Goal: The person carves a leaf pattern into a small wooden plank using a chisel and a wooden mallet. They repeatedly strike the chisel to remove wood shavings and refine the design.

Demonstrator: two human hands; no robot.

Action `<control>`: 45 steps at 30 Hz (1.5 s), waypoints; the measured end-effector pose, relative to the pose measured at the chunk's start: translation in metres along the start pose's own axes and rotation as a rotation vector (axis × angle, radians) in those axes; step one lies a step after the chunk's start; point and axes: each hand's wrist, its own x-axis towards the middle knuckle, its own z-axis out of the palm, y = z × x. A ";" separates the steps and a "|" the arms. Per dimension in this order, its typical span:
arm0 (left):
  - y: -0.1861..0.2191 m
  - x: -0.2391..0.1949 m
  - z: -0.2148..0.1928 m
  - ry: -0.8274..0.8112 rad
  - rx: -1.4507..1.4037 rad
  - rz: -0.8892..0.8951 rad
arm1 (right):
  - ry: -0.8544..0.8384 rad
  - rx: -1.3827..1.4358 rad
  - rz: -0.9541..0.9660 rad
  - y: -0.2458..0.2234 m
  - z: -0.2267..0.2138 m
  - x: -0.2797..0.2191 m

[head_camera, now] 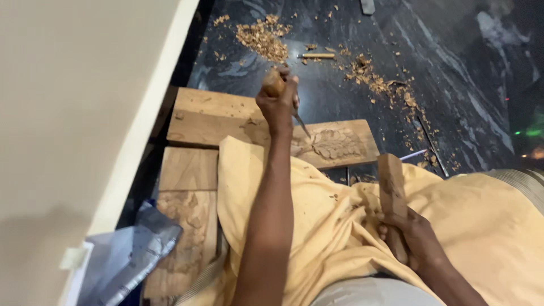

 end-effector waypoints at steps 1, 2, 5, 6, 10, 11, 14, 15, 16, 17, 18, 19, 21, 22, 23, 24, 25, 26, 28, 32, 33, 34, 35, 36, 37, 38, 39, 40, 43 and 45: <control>-0.001 -0.001 0.001 -0.013 -0.027 0.025 | -0.020 0.004 0.009 0.001 -0.003 0.001; -0.002 0.002 0.002 -0.032 -0.052 0.057 | -0.044 0.013 0.014 0.001 -0.004 0.005; 0.002 -0.003 0.008 -0.067 0.013 0.054 | -0.059 -0.083 0.000 0.003 -0.025 0.001; 0.004 -0.007 0.012 -0.068 0.058 0.068 | -0.122 -0.036 0.000 0.003 -0.034 0.000; -0.001 -0.038 0.039 -0.101 0.396 0.079 | -0.270 0.166 0.028 0.006 -0.065 -0.002; -0.005 -0.043 0.047 -0.116 0.521 0.075 | -0.285 0.218 0.040 0.006 -0.069 0.003; -0.031 -0.065 0.079 -0.323 0.712 0.318 | -0.406 0.321 0.050 0.007 -0.078 0.014; -0.038 -0.069 0.089 -0.388 0.773 0.365 | -0.388 0.319 0.053 0.008 -0.079 0.017; -0.046 -0.072 0.100 -0.453 0.825 0.410 | -0.363 0.314 0.052 0.005 -0.080 0.019; -0.054 -0.077 0.108 -0.533 0.815 0.374 | -0.339 0.310 0.051 0.004 -0.079 0.021; -0.063 -0.088 0.111 -0.610 0.803 0.330 | -0.261 0.263 -0.011 0.003 -0.080 0.020; -0.072 -0.096 0.115 -0.686 0.790 0.286 | -0.184 0.217 -0.073 0.002 -0.082 0.017; -0.090 -0.101 0.123 -0.838 1.119 0.426 | -0.061 0.161 -0.155 -0.007 -0.084 0.016; -0.100 -0.105 0.124 -0.861 1.121 0.454 | -0.009 0.154 -0.175 -0.013 -0.090 0.013; -0.110 -0.109 0.123 -0.884 1.122 0.482 | 0.043 0.148 -0.194 -0.020 -0.093 0.014; -0.121 -0.113 0.125 -0.910 1.119 0.508 | 0.015 0.188 -0.208 -0.028 -0.097 0.018; -0.131 -0.115 0.131 -0.910 1.109 0.509 | -0.012 0.227 -0.222 -0.037 -0.102 0.021; -0.140 -0.117 0.137 -0.914 1.096 0.513 | -0.018 0.245 -0.199 -0.045 -0.107 0.025; -0.147 -0.116 0.138 -0.920 1.088 0.501 | -0.030 0.277 -0.156 -0.057 -0.113 0.034; -0.141 -0.113 0.140 -0.955 1.077 0.433 | 0.001 0.178 -0.254 -0.060 -0.102 0.055; -0.138 -0.111 0.138 -0.971 1.068 0.414 | 0.024 0.167 -0.246 -0.058 -0.097 0.062; -0.136 -0.110 0.135 -0.965 1.061 0.418 | 0.048 0.159 -0.237 -0.055 -0.092 0.068; -0.135 -0.109 0.131 -0.960 1.054 0.422 | 0.045 0.145 -0.234 -0.054 -0.087 0.073; -0.135 -0.109 0.129 -0.952 1.047 0.423 | 0.043 0.130 -0.228 -0.053 -0.083 0.076; -0.136 -0.109 0.126 -0.954 1.045 0.431 | 0.041 0.114 -0.223 -0.054 -0.079 0.079; -0.137 -0.109 0.124 -0.958 1.042 0.438 | 0.058 0.096 -0.210 -0.054 -0.077 0.078; -0.139 -0.109 0.122 -0.962 1.039 0.446 | 0.074 0.078 -0.196 -0.053 -0.075 0.075; -0.142 -0.109 0.121 -0.962 1.025 0.447 | 0.091 0.059 -0.185 -0.053 -0.073 0.075; -0.147 -0.111 0.121 -0.975 0.996 0.425 | 0.124 -0.019 -0.167 -0.054 -0.072 0.076; -0.148 -0.111 0.124 -1.001 0.996 0.373 | 0.160 0.053 -0.137 -0.054 -0.074 0.081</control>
